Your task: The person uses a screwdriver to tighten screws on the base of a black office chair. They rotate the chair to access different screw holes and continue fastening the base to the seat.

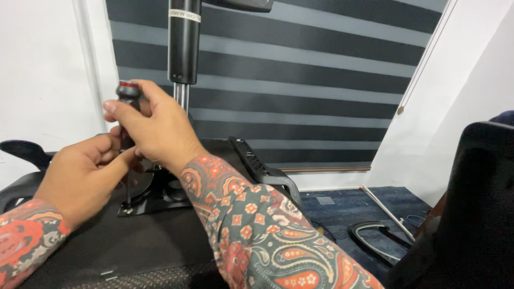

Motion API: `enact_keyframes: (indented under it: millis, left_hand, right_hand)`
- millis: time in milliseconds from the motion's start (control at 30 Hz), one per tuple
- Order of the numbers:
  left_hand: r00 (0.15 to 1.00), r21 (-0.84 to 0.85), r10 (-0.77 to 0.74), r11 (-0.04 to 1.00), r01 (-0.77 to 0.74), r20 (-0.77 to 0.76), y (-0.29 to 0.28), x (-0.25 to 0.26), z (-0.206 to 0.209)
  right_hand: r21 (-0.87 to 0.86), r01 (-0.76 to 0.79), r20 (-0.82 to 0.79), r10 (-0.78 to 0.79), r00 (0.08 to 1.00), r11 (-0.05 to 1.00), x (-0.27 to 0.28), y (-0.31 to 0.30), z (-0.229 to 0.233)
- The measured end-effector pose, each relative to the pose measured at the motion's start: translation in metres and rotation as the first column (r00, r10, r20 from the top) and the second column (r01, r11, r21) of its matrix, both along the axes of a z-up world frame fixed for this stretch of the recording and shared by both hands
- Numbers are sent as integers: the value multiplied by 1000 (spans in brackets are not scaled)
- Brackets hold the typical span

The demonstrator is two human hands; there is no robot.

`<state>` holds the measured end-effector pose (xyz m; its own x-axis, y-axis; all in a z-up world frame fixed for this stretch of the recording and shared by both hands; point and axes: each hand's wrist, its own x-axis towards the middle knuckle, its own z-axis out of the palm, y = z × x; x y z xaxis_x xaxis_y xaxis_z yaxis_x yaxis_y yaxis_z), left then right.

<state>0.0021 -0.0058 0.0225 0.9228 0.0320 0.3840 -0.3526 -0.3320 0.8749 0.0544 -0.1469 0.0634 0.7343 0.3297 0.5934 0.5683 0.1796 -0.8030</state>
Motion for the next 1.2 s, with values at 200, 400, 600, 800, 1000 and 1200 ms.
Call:
enact_keyframes:
  millis: [200, 400, 600, 800, 1000, 1200]
  left_hand:
    - [997, 159, 68, 985, -72, 28, 5, 4, -4]
    - [998, 114, -30, 993, 24, 55, 12, 13, -9]
    - [992, 60, -115, 992, 113, 43, 9, 9, -8]
    - [994, 38, -106, 994, 106, 5, 2, 1, -2]
    - [994, 113, -107, 988, 102, 36, 9, 7, -7]
    - [959, -5, -266, 963, 268, 99, 16, 14, -16]
  right_hand:
    - [25, 112, 145, -115, 983, 993, -21, 6, 1]
    - [23, 599, 293, -578, 761, 800, -43, 21, -4]
    - [90, 412, 211, -421, 882, 907, -37, 20, -2]
    - [277, -254, -407, 352, 843, 927, 3, 20, 32]
    - [317, -306, -333, 407, 851, 898, 4, 31, 26]
    - [290, 162, -255, -87, 963, 943, -9, 51, 22]
